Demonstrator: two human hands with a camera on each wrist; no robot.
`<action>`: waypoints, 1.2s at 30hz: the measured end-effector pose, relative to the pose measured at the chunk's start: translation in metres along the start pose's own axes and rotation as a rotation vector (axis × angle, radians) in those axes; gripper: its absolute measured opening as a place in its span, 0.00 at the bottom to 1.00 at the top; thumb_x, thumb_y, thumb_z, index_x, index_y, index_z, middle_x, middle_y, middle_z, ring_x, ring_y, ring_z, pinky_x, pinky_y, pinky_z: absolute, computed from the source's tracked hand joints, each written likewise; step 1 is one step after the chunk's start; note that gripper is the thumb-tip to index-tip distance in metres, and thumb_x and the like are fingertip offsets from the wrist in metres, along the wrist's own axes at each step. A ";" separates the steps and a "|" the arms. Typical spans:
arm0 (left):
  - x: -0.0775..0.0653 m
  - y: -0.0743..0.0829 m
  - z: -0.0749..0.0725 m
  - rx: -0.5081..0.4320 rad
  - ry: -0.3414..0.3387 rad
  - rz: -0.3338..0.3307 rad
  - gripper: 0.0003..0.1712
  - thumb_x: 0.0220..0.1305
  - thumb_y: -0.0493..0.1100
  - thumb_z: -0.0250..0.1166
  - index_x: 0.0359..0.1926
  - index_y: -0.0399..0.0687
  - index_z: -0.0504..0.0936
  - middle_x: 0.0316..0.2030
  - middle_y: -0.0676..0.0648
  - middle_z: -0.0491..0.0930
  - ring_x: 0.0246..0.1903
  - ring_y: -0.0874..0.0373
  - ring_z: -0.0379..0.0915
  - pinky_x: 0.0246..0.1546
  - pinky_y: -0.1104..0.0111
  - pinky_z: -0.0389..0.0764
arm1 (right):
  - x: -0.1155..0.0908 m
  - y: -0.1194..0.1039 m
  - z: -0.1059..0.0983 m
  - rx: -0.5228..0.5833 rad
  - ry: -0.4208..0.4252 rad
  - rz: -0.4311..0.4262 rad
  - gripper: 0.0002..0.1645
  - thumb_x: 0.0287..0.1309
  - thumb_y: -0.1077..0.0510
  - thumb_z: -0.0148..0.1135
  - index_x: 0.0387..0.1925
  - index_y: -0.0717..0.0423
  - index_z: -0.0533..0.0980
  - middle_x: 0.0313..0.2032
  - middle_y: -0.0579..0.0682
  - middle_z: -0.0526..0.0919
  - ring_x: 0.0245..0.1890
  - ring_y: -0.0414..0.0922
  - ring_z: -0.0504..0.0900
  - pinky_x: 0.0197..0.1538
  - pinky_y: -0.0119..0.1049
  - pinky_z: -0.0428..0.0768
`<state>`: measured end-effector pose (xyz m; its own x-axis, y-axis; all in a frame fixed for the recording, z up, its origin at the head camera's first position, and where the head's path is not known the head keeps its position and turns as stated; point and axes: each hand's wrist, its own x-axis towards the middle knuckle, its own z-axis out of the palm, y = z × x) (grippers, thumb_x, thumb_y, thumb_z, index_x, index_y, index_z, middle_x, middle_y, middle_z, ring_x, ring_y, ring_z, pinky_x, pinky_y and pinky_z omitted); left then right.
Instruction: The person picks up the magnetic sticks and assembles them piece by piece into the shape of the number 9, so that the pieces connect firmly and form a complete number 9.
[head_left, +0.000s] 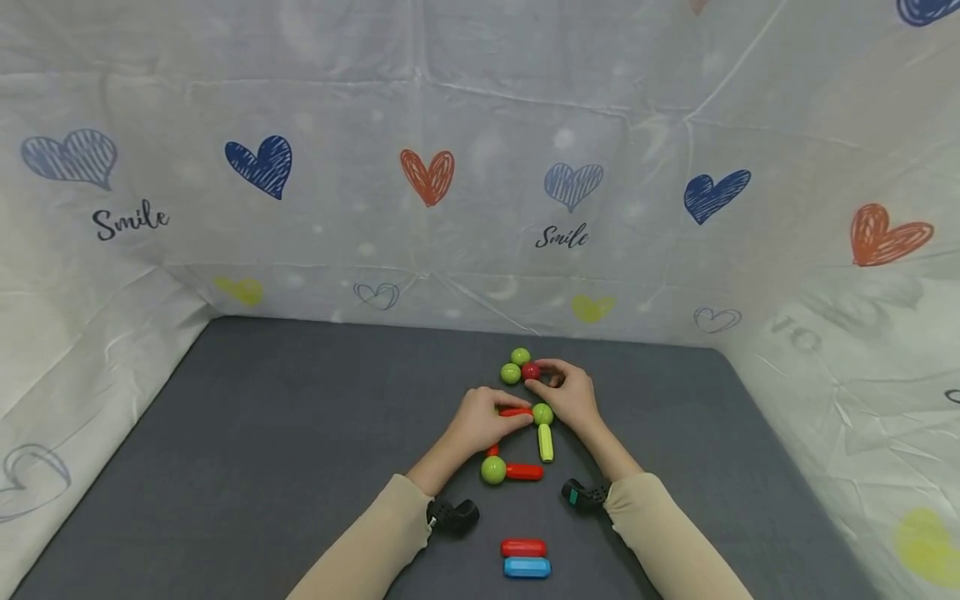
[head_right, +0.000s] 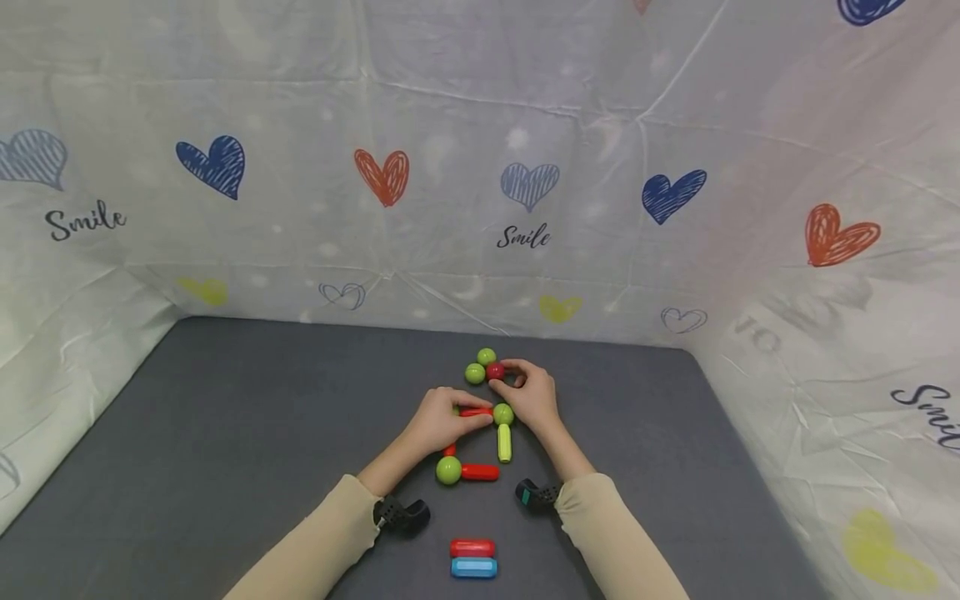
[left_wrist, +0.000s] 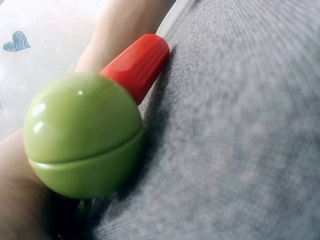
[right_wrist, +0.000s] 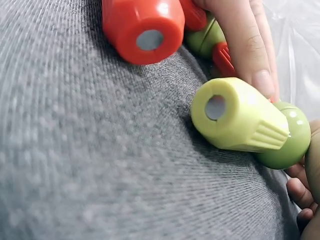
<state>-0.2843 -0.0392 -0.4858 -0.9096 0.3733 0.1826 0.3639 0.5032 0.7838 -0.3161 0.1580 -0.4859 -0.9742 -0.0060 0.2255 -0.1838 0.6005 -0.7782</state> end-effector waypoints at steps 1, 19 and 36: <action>0.000 0.000 0.000 0.000 0.000 -0.002 0.14 0.67 0.52 0.76 0.51 0.55 0.94 0.37 0.52 0.92 0.21 0.65 0.76 0.25 0.71 0.75 | -0.001 0.000 0.000 0.008 0.002 -0.001 0.24 0.63 0.53 0.78 0.58 0.55 0.86 0.48 0.54 0.91 0.30 0.43 0.76 0.36 0.36 0.71; -0.001 -0.001 0.000 0.036 0.026 -0.004 0.14 0.67 0.52 0.76 0.50 0.56 0.95 0.41 0.52 0.92 0.43 0.55 0.87 0.43 0.65 0.85 | -0.076 0.010 -0.041 0.292 0.026 0.061 0.23 0.62 0.58 0.78 0.57 0.58 0.85 0.33 0.48 0.82 0.33 0.38 0.77 0.32 0.30 0.73; -0.001 -0.001 0.000 0.017 0.019 0.000 0.14 0.66 0.53 0.76 0.50 0.57 0.95 0.39 0.52 0.92 0.34 0.62 0.83 0.36 0.69 0.82 | -0.125 0.014 -0.055 0.168 -0.213 -0.244 0.16 0.61 0.59 0.79 0.50 0.45 0.86 0.26 0.43 0.79 0.23 0.39 0.72 0.27 0.32 0.69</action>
<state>-0.2839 -0.0399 -0.4866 -0.9132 0.3585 0.1938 0.3670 0.5167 0.7736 -0.1892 0.2111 -0.4928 -0.9011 -0.3100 0.3031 -0.4159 0.4208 -0.8062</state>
